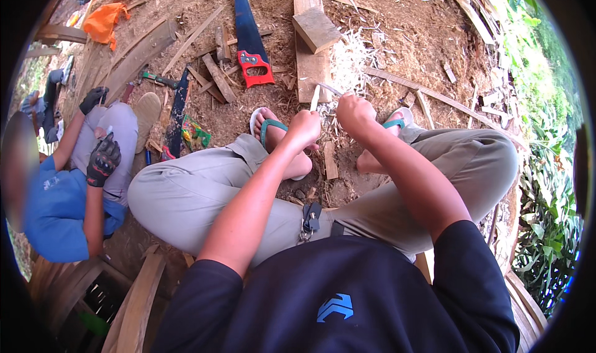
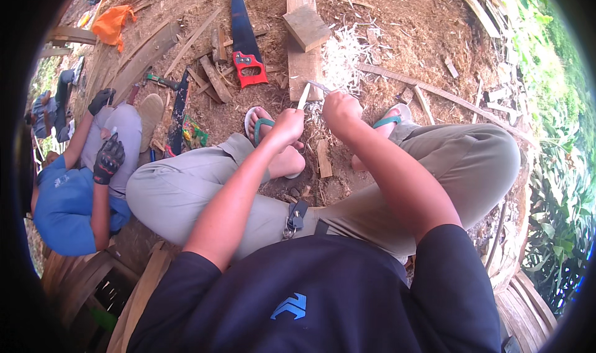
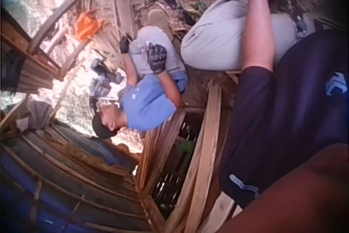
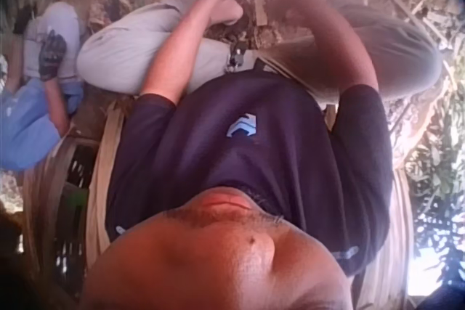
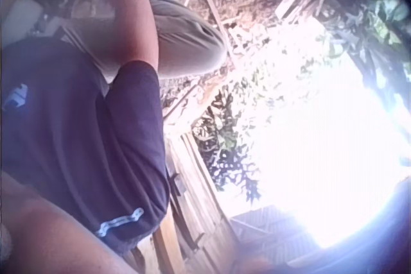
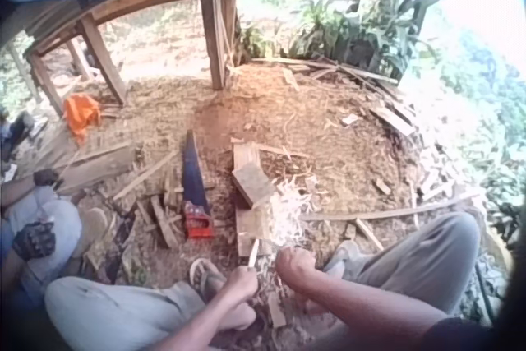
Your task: The person sits on the ground and uses a knife to shave thin strips from a small piece of wood held between their legs. They repeatedly scrape the blade along the wood to produce wood shavings.
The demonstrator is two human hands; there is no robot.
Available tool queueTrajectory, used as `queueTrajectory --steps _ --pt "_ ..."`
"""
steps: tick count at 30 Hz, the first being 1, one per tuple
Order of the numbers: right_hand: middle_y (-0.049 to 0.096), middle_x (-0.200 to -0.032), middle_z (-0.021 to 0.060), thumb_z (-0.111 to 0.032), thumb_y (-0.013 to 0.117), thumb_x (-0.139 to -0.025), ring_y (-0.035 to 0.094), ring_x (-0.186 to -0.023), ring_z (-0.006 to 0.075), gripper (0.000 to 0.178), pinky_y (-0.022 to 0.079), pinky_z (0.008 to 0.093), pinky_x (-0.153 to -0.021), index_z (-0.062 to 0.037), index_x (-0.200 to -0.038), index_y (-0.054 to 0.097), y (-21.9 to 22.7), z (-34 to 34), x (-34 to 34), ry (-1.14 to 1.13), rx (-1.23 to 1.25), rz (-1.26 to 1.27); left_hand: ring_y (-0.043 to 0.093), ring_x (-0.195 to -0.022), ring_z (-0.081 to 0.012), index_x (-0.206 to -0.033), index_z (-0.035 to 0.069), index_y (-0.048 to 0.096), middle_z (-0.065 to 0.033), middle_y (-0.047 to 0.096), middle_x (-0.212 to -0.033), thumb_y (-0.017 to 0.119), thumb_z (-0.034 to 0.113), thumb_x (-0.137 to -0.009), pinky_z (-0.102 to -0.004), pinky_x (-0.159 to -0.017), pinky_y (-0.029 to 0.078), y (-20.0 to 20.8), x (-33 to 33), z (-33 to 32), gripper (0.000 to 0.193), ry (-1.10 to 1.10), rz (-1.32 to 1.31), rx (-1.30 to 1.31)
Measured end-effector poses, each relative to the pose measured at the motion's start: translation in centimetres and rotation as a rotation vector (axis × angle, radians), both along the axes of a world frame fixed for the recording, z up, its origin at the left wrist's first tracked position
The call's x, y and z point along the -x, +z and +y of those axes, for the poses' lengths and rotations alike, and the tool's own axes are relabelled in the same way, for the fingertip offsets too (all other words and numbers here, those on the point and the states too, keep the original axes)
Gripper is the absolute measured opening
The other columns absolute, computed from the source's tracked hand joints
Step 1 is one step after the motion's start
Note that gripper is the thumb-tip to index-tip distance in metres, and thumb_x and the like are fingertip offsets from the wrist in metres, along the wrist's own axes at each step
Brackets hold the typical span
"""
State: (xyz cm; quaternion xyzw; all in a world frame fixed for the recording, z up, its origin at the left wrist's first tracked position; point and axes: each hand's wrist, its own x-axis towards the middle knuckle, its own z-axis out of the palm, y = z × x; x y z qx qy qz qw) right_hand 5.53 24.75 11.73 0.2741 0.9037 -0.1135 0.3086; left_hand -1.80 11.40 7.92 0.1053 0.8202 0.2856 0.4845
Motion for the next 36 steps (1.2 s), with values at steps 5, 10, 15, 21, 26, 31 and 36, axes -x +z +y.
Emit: queueTrajectory --steps 5,10,15,21,26,31,36 --pt "0.07 -0.093 0.0168 -0.014 0.054 -0.09 0.071 -0.086 0.0286 0.022 0.059 0.0371 -0.064 0.0027 -0.099 0.066 -1.3 0.4 -0.8 0.069 0.014 0.105 0.064 -0.093 -0.0453 -0.092 -0.014 0.063 -0.0349 0.063 -0.091 0.034 0.028 -0.093 -0.0497 -0.088 0.048 1.4 0.3 0.0 0.051 -0.034 -0.006 0.005" --pt "0.071 -0.088 0.0185 -0.012 0.053 -0.088 0.072 -0.082 0.0278 0.021 0.059 0.0352 -0.062 0.0028 -0.095 0.066 1.1 -1.6 -2.2 0.103 0.097 0.166 0.068 -0.076 -0.0411 -0.093 -0.016 0.061 -0.0322 0.065 -0.082 0.034 0.027 -0.095 -0.0465 -0.067 0.057 3.7 0.3 0.2 0.051 0.056 -0.072 0.006" --pt "0.07 -0.082 0.0163 -0.023 0.04 -0.102 0.072 -0.075 0.0257 0.035 0.058 0.0342 -0.059 0.0004 -0.09 0.063 -1.5 -0.9 -1.5 0.053 -0.11 0.072 0.069 -0.061 -0.0352 -0.095 -0.019 0.059 -0.0322 0.065 -0.079 0.035 0.026 -0.095 -0.0417 -0.054 0.058 3.2 0.3 0.6 0.052 -0.012 -0.028 0.006" --pt "0.069 -0.084 0.0177 -0.023 0.041 -0.1 0.071 -0.082 0.0299 0.033 0.058 0.0388 -0.068 0.0012 -0.094 0.063 -1.7 0.6 -0.5 -0.052 -0.005 0.089 0.068 -0.057 -0.0348 -0.092 -0.02 0.059 -0.0324 0.064 -0.076 0.034 0.026 -0.095 -0.0426 -0.057 0.058 3.5 0.6 0.2 0.052 -0.042 -0.027 -0.006" --pt "0.07 -0.086 0.0188 -0.021 0.047 -0.097 0.072 -0.079 0.0307 0.027 0.059 0.0388 -0.064 0.0018 -0.091 0.06 1.5 -1.7 -1.5 0.126 0.074 0.151 0.068 -0.056 -0.0352 -0.09 -0.019 0.06 -0.0328 0.064 -0.075 0.033 0.025 -0.095 -0.0433 -0.059 0.058 3.5 0.7 0.1 0.052 0.054 -0.102 -0.025" --pt "0.071 -0.084 0.0157 -0.023 0.044 -0.099 0.072 -0.079 0.0275 0.029 0.059 0.0341 -0.062 0.0009 -0.094 0.059 -1.2 -1.4 -1.7 0.096 -0.062 0.104 0.068 -0.063 -0.0389 -0.088 -0.018 0.06 -0.0335 0.063 -0.076 0.034 0.025 -0.094 -0.0449 -0.062 0.057 4.0 0.0 0.3 0.051 0.057 -0.099 -0.041" --pt "0.071 -0.087 0.0154 -0.019 0.044 -0.097 0.072 -0.083 0.0291 0.027 0.059 0.0367 -0.067 0.0027 -0.098 0.059 -3.6 0.8 -0.9 0.039 -0.085 0.054 0.066 -0.079 -0.0445 -0.086 -0.015 0.061 -0.033 0.063 -0.079 0.034 0.028 -0.094 -0.0484 -0.077 0.052 2.0 0.2 0.2 0.051 -0.003 -0.03 -0.073"
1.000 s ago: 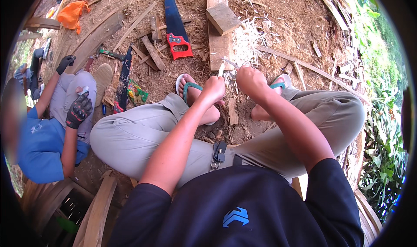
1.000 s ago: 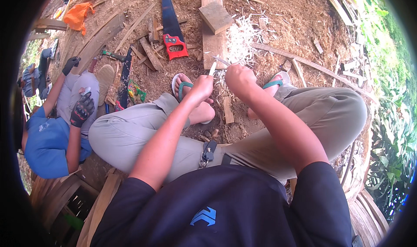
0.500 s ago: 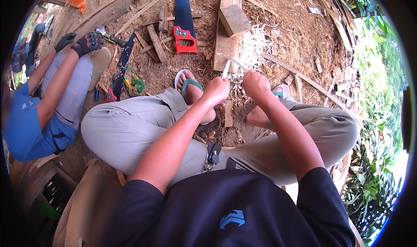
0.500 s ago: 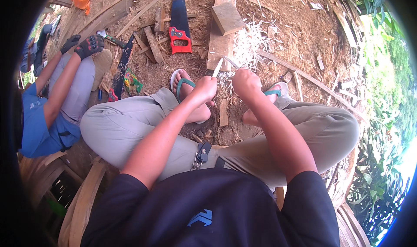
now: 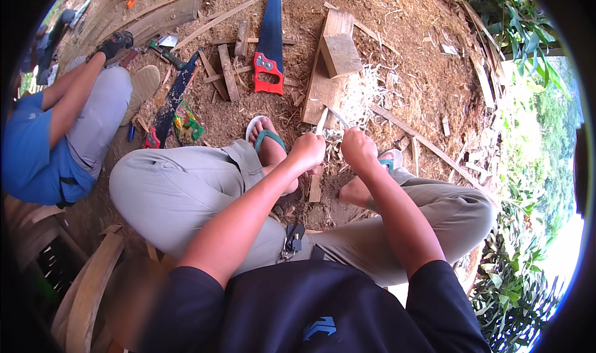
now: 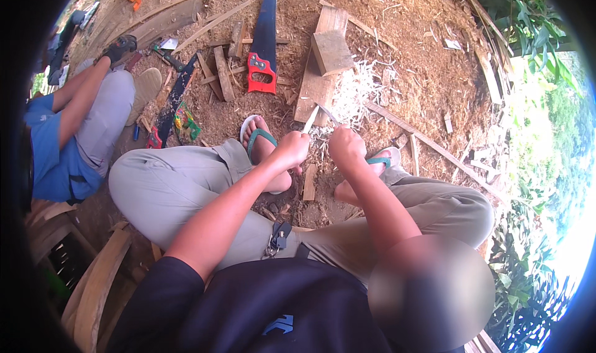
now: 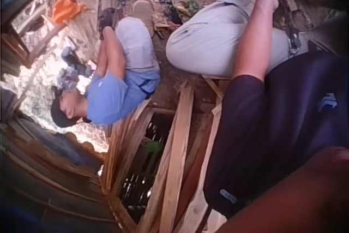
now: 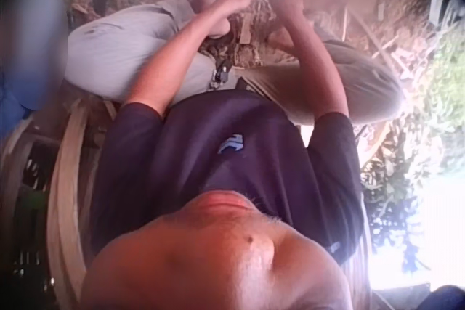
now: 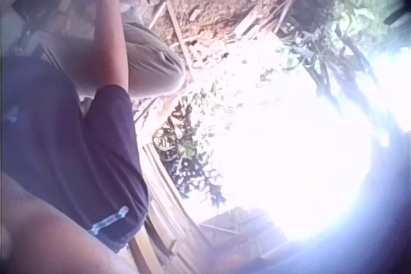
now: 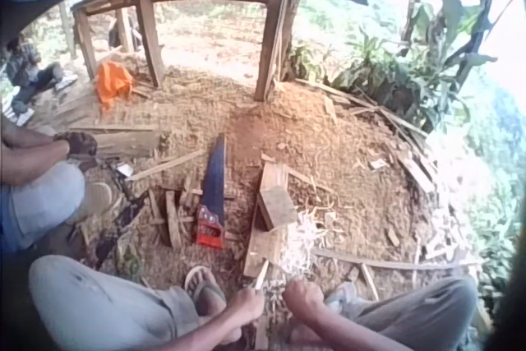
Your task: The person sits on the ground and uses a knife to shave thin strips from a small piece of wood held between their legs. They repeatedly scrape the blade along the wood to produce wood shavings.
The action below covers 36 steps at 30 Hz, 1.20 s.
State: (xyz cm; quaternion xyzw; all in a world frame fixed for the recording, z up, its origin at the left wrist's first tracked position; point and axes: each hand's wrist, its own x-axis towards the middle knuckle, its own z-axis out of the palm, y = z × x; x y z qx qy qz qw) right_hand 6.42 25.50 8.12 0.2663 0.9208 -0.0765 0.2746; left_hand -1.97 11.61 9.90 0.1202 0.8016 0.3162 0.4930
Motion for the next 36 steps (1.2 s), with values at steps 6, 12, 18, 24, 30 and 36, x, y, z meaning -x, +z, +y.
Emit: queueTrajectory --steps 6,12,18,24,30,36 --pt "0.068 -0.077 0.0145 -0.026 0.041 -0.101 0.071 -0.074 0.029 0.034 0.058 0.0376 -0.062 0.0007 -0.089 0.059 5.7 -3.3 -0.3 0.175 0.113 0.101 0.066 -0.078 -0.0441 -0.086 -0.016 0.059 -0.0316 0.063 -0.077 0.034 0.027 -0.094 -0.0489 -0.073 0.053 1.2 -0.2 -0.5 0.05 0.116 -0.088 0.036" --pt "0.07 -0.08 0.0154 -0.023 0.044 -0.099 0.072 -0.077 0.0285 0.03 0.059 0.0362 -0.06 0.001 -0.09 0.061 2.2 -1.2 0.2 0.033 0.012 0.106 0.065 -0.049 -0.0323 -0.091 -0.019 0.058 -0.0263 0.064 -0.068 0.033 0.024 -0.096 -0.0403 -0.046 0.055 2.0 0.0 0.4 0.05 0.038 -0.063 0.022" --pt "0.07 -0.083 0.0173 -0.026 0.041 -0.101 0.072 -0.08 0.0303 0.035 0.058 0.0371 -0.066 0.0017 -0.092 0.061 4.7 -2.0 0.3 -0.007 0.114 0.047 0.065 -0.053 -0.0349 -0.088 -0.018 0.058 -0.0275 0.063 -0.068 0.032 0.024 -0.096 -0.042 -0.051 0.055 1.2 0.5 -0.3 0.05 0.035 -0.075 0.006" --pt "0.069 -0.073 0.0154 -0.028 0.04 -0.102 0.071 -0.069 0.0285 0.035 0.057 0.0365 -0.056 -0.0004 -0.088 0.056 4.5 -3.2 -0.2 0.012 0.039 0.082 0.066 -0.067 -0.0427 -0.083 -0.015 0.058 -0.0331 0.061 -0.074 0.032 0.027 -0.094 -0.0493 -0.066 0.055 3.0 -0.1 0.5 0.051 0.151 -0.15 0.075" --pt "0.07 -0.08 0.0193 -0.029 0.039 -0.102 0.072 -0.076 0.03 0.036 0.058 0.0375 -0.061 -0.0006 -0.091 0.058 0.4 -0.3 0.4 -0.123 0.013 0.124 0.066 -0.052 -0.0345 -0.087 -0.02 0.057 -0.0284 0.062 -0.064 0.032 0.023 -0.096 -0.0418 -0.053 0.058 1.6 0.2 0.1 0.05 0.016 -0.075 0.001" --pt "0.069 -0.087 0.0215 -0.03 0.042 -0.1 0.071 -0.081 0.0321 0.036 0.058 0.0395 -0.067 0.0006 -0.094 0.059 4.8 -3.1 -0.5 0.014 0.166 0.112 0.066 -0.052 -0.0352 -0.09 -0.021 0.056 -0.0308 0.063 -0.068 0.032 0.023 -0.095 -0.042 -0.052 0.057 1.1 0.4 -0.4 0.05 0.023 -0.059 -0.013"
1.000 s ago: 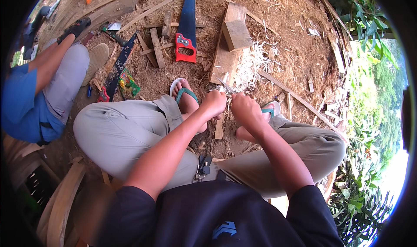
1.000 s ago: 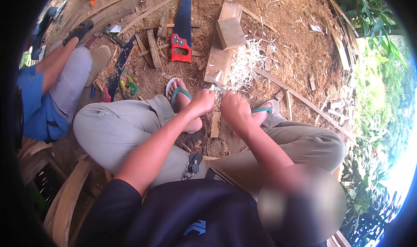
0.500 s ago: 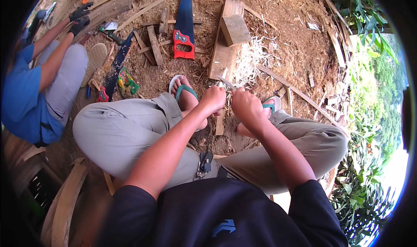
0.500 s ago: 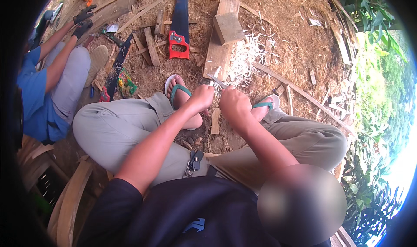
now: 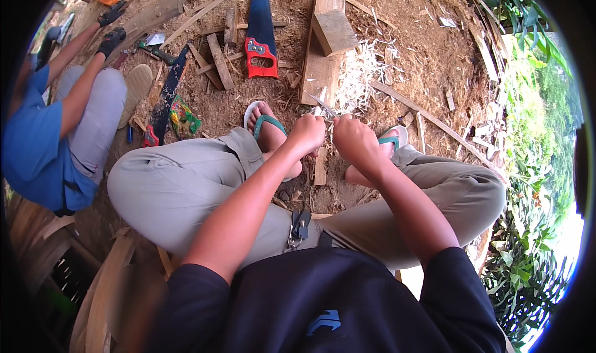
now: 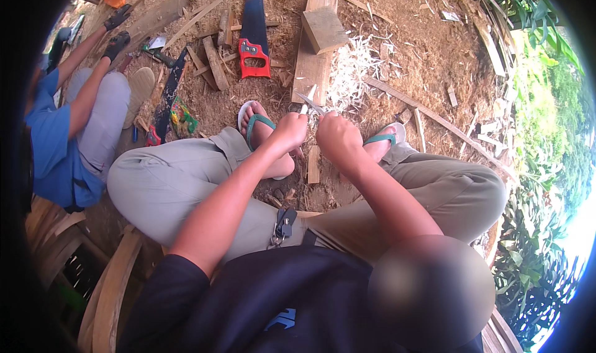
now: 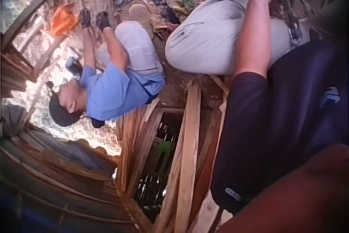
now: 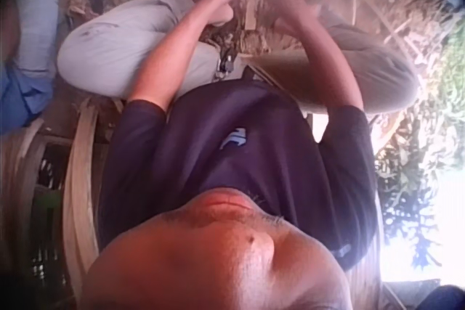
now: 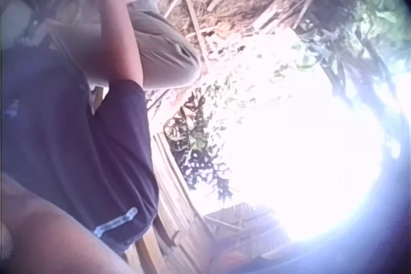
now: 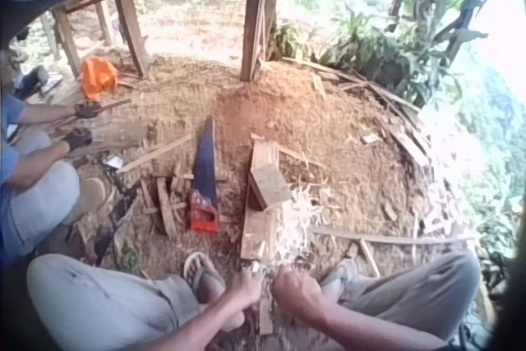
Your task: The person sits on the ground and uses a knife to shave thin strips from a small piece of wood held between their legs. They repeatedly scrape the blade along the wood to produce wood shavings.
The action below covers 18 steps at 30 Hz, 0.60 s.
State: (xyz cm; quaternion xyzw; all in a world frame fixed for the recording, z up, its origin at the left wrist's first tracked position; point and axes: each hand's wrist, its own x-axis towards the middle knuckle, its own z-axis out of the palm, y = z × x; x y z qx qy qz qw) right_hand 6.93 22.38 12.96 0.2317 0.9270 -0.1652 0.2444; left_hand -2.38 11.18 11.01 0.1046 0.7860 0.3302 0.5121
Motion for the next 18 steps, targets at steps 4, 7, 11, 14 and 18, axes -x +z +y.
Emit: queueTrajectory --steps 4,7,11,14,18 --pt "0.069 -0.089 0.0225 -0.028 0.043 -0.1 0.071 -0.084 0.0328 0.034 0.058 0.0393 -0.068 0.0008 -0.093 0.059 -0.5 0.4 -0.2 -0.058 -0.008 -0.046 0.066 -0.052 -0.0344 -0.089 -0.021 0.056 -0.0298 0.063 -0.069 0.033 0.023 -0.095 -0.0413 -0.05 0.057 0.3 0.0 0.3 0.05 0.053 -0.061 0.034" --pt "0.068 -0.082 0.0193 -0.027 0.038 -0.102 0.07 -0.077 0.0331 0.037 0.058 0.0399 -0.065 0.0014 -0.091 0.059 -6.0 3.4 -1.0 -0.04 -0.127 0.01 0.066 -0.052 -0.0344 -0.089 -0.021 0.057 -0.0298 0.063 -0.069 0.033 0.023 -0.095 -0.0417 -0.049 0.057 0.3 -0.2 0.8 0.05 -0.014 -0.036 0.004" --pt "0.067 -0.086 0.0234 -0.029 0.034 -0.103 0.068 -0.082 0.0376 0.043 0.055 0.0457 -0.075 0.0034 -0.094 0.06 -4.8 3.4 0.0 -0.133 -0.055 0.016 0.066 -0.051 -0.0344 -0.091 -0.021 0.057 -0.0304 0.063 -0.069 0.033 0.023 -0.095 -0.0421 -0.048 0.056 0.6 -0.1 0.6 0.051 -0.003 -0.008 0.032" --pt "0.066 -0.089 0.028 -0.032 0.034 -0.103 0.065 -0.087 0.0426 0.046 0.052 0.0501 -0.079 0.0053 -0.093 0.059 0.2 2.9 1.5 -0.188 0.041 0.006 0.066 -0.054 -0.0363 -0.093 -0.02 0.057 -0.0316 0.063 -0.072 0.033 0.024 -0.095 -0.0444 -0.052 0.056 0.8 0.2 0.5 0.05 0.015 -0.016 0.027" --pt "0.065 -0.091 0.031 -0.034 0.034 -0.102 0.064 -0.089 0.045 0.048 0.05 0.0505 -0.082 0.007 -0.096 0.059 4.2 4.7 2.7 -0.236 0.104 0.156 0.065 -0.077 -0.0443 -0.095 -0.012 0.059 -0.0315 0.064 -0.085 0.034 0.028 -0.096 -0.0509 -0.075 0.052 -0.2 0.4 0.6 0.046 0.019 0.25 -0.073"
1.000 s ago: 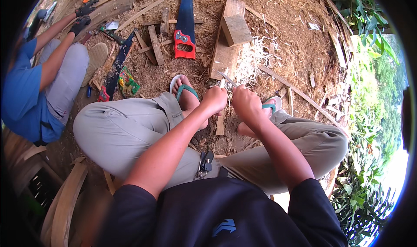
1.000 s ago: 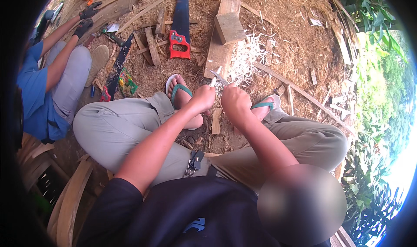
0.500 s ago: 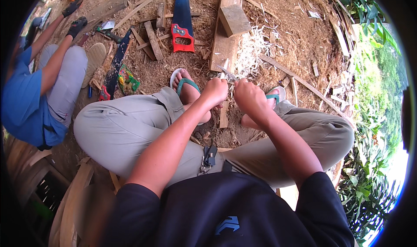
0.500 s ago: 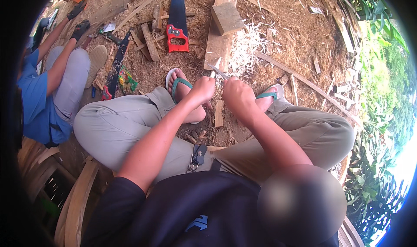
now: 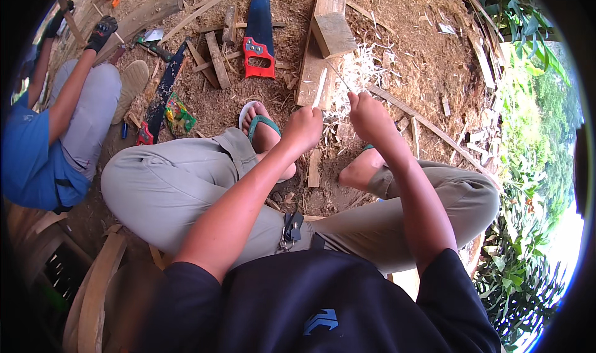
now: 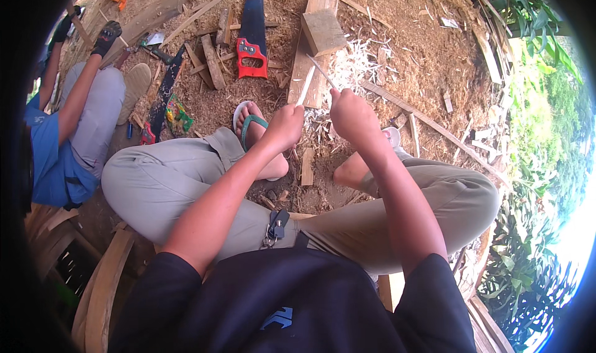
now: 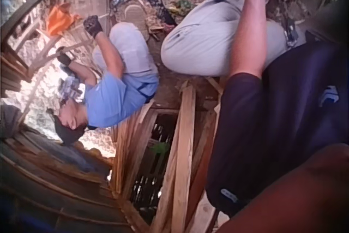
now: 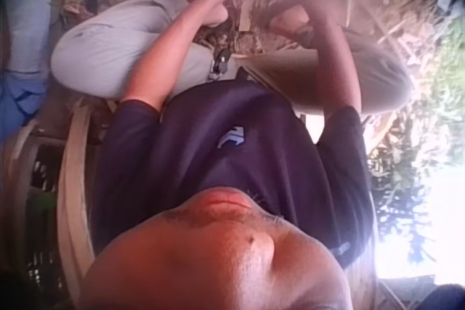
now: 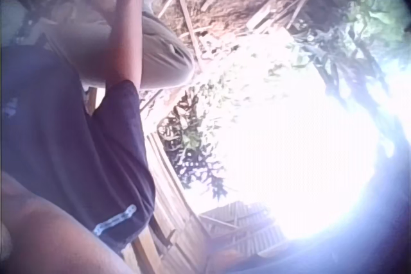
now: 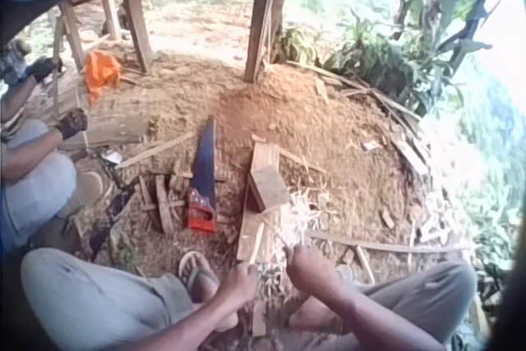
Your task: The person sits on the ground and uses a knife to shave thin strips from a small piece of wood held between their legs. They repeatedly scrape the blade along the wood to produce wood shavings.
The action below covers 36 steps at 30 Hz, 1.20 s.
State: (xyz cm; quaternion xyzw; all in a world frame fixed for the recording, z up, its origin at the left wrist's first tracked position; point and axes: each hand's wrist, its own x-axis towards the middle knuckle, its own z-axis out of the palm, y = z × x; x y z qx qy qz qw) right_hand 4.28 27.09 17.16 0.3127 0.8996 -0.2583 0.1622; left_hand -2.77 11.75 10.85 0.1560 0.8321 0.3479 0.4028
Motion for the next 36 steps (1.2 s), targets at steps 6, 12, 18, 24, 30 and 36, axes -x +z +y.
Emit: queueTrajectory --steps 6,12,18,24,30,36 --pt "0.065 -0.085 0.0215 -0.041 0.048 -0.097 0.064 -0.071 0.0301 0.051 0.049 0.0407 -0.064 0.0085 -0.096 0.058 1.5 4.1 1.7 -0.386 0.363 0.213 0.059 -0.087 -0.0457 -0.095 0.0 0.054 -0.0264 0.062 -0.087 0.037 0.037 -0.099 -0.0515 -0.076 0.044 2.8 0.9 1.3 0.041 0.025 0.031 -0.164" --pt "0.055 -0.066 0.004 -0.028 0.069 -0.086 0.047 -0.045 0.0091 0.031 0.038 0.0261 -0.038 -0.0029 -0.085 0.051 3.7 3.3 2.3 -0.539 0.719 0.406 0.058 -0.069 -0.0372 -0.091 0.002 0.049 -0.0192 0.058 -0.073 0.042 0.038 -0.101 -0.0456 -0.063 0.041 3.9 0.8 1.6 0.038 0.034 -0.037 -0.323" --pt "0.047 -0.063 -0.0028 -0.018 0.077 -0.081 0.044 -0.047 0.0067 0.034 0.036 0.0248 -0.039 -0.0084 -0.081 0.044 4.2 3.2 2.3 -0.555 0.705 0.432 0.05 -0.058 -0.0186 -0.102 0.003 0.054 -0.0086 0.054 -0.065 0.047 0.039 -0.1 -0.0375 -0.057 0.04 4.7 0.4 1.7 0.036 0.0 -0.068 -0.35" --pt "0.048 -0.063 -0.0023 -0.017 0.077 -0.081 0.044 -0.048 0.007 0.034 0.037 0.0252 -0.04 -0.0078 -0.082 0.045 4.1 3.8 2.4 -0.543 0.621 0.419 0.049 -0.057 -0.0144 -0.103 0.005 0.056 -0.0049 0.054 -0.066 0.051 0.038 -0.099 -0.0334 -0.055 0.039 4.2 0.0 1.7 0.034 -0.002 -0.07 -0.41" --pt "0.051 -0.068 0.0006 -0.018 0.078 -0.081 0.047 -0.052 0.0074 0.034 0.038 0.0248 -0.041 -0.0048 -0.086 0.047 4.2 3.1 2.9 -0.545 0.599 0.439 0.057 -0.06 -0.0197 -0.101 0.005 0.057 -0.0088 0.059 -0.068 0.056 0.035 -0.094 -0.0359 -0.059 0.043 4.0 -0.1 1.6 0.031 -0.018 -0.014 -0.37" --pt "0.053 -0.069 0.0023 -0.018 0.078 -0.081 0.048 -0.051 0.0074 0.034 0.039 0.0246 -0.041 -0.0036 -0.088 0.047 3.6 3.6 3.0 -0.543 0.533 0.507 0.057 -0.061 -0.0156 -0.098 0.003 0.061 -0.0072 0.059 -0.068 0.057 0.031 -0.094 -0.0331 -0.059 0.044 4.4 -0.2 1.6 0.028 -0.06 -0.026 -0.356"
